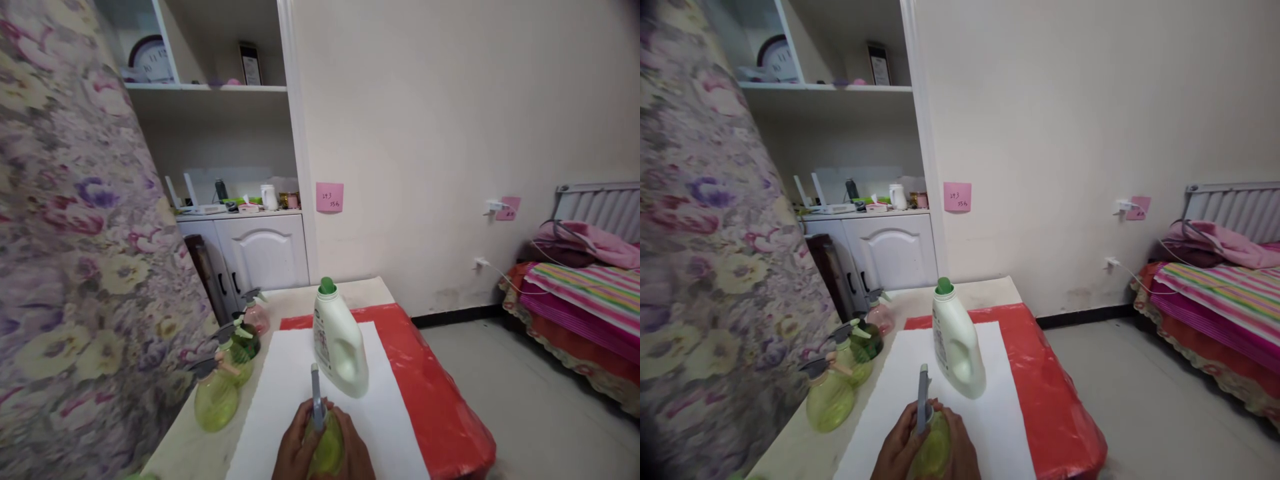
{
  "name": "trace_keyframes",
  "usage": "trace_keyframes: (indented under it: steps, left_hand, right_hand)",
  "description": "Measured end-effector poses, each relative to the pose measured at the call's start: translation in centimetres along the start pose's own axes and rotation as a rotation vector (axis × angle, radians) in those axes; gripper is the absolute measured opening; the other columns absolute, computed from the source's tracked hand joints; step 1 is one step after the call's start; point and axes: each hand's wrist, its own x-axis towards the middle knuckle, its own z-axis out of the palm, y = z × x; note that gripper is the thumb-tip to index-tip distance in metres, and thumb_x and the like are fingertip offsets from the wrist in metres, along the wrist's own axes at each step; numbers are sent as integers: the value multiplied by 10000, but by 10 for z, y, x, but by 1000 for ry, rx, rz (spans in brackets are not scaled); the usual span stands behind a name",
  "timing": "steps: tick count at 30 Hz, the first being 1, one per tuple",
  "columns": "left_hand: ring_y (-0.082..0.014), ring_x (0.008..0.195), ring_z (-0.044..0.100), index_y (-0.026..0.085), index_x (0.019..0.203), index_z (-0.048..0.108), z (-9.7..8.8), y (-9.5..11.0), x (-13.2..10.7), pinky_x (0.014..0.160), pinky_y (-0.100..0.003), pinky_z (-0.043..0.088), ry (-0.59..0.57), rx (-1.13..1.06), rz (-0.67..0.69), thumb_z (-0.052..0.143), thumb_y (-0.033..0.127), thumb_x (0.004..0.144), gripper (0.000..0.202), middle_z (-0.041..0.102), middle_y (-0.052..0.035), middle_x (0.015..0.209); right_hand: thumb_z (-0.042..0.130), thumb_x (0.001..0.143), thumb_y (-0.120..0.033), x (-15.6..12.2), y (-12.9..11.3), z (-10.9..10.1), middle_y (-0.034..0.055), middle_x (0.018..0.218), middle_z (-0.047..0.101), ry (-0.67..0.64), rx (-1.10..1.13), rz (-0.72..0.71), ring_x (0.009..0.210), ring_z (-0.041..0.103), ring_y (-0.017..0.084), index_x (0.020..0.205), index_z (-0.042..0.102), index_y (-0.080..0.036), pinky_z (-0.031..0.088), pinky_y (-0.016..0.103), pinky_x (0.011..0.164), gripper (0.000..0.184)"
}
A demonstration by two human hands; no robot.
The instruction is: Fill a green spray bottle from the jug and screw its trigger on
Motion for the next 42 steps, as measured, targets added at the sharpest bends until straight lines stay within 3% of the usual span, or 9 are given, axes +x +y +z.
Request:
trace_keyframes:
  steps: [7, 13, 16, 23, 26, 32, 38, 42]
  left_hand:
    - [-286, 1133, 642, 217, 1102, 645, 8, -4, -1, 992, -366, 507, 163, 70, -34, 678, 476, 764, 427, 703, -96, 1215]
    - [-303, 1054, 673, 215, 1036, 676, 13, 6, -1, 923, -350, 538, 317, 197, -28, 778, 417, 654, 444, 751, -70, 1097]
    - [-295, 1049, 673, 221, 1097, 659, 13, 13, -5, 906, -336, 534, 286, 193, -51, 751, 392, 702, 440, 755, -61, 1117]
    - [-264, 1104, 653, 242, 1182, 657, -2, 24, 0, 973, -336, 500, -27, 62, -56, 636, 394, 833, 381, 742, -36, 1178]
    - [-269, 1122, 648, 255, 1189, 664, -5, 28, 2, 988, -354, 499, -78, 67, -40, 624, 400, 840, 379, 738, -41, 1192]
    - [-282, 1174, 625, 253, 1170, 673, 6, 11, -3, 1054, -380, 465, 83, 50, -40, 634, 482, 806, 432, 714, -63, 1243]
    - [-281, 1032, 692, 234, 1132, 648, 16, 4, -2, 892, -351, 566, 216, 51, -68, 724, 435, 738, 449, 752, -68, 1152]
    - [-288, 1056, 677, 226, 1185, 635, 13, 5, 1, 892, -357, 557, 192, 81, -53, 692, 436, 768, 470, 749, -74, 1149]
  right_hand:
    - [673, 535, -122, -2, 6, 10, 83, 1186, 658, 129, -54, -110, 1124, 634, 312, 1266, 447, -255, 536, 442, 975, 776]
    - [697, 584, -166, -4, 6, 10, 89, 1213, 656, 144, -117, -92, 1150, 617, 333, 1275, 458, -273, 527, 467, 990, 739]
    - [686, 612, -167, -3, 1, 6, 78, 1195, 668, 124, -102, -79, 1123, 633, 312, 1267, 475, -293, 539, 448, 974, 700]
    - [748, 413, -87, 2, 6, 1, 97, 1294, 609, -3, 31, -64, 1209, 583, 316, 1313, 418, -224, 500, 424, 1030, 968]
    - [780, 387, -95, 4, 13, 4, 112, 1275, 612, -5, 39, -95, 1197, 584, 326, 1311, 415, -201, 483, 439, 1040, 999]
    - [652, 427, -43, -1, 20, 11, 84, 1249, 618, 83, 7, -150, 1180, 599, 301, 1313, 379, -229, 513, 404, 1009, 946]
    - [704, 476, -133, -2, 22, 15, 113, 1272, 614, 116, -55, -125, 1184, 599, 325, 1302, 391, -231, 522, 425, 1005, 889]
    - [712, 485, -133, 0, 18, 12, 91, 1229, 637, 95, -61, -78, 1153, 615, 328, 1291, 411, -269, 532, 447, 978, 871]
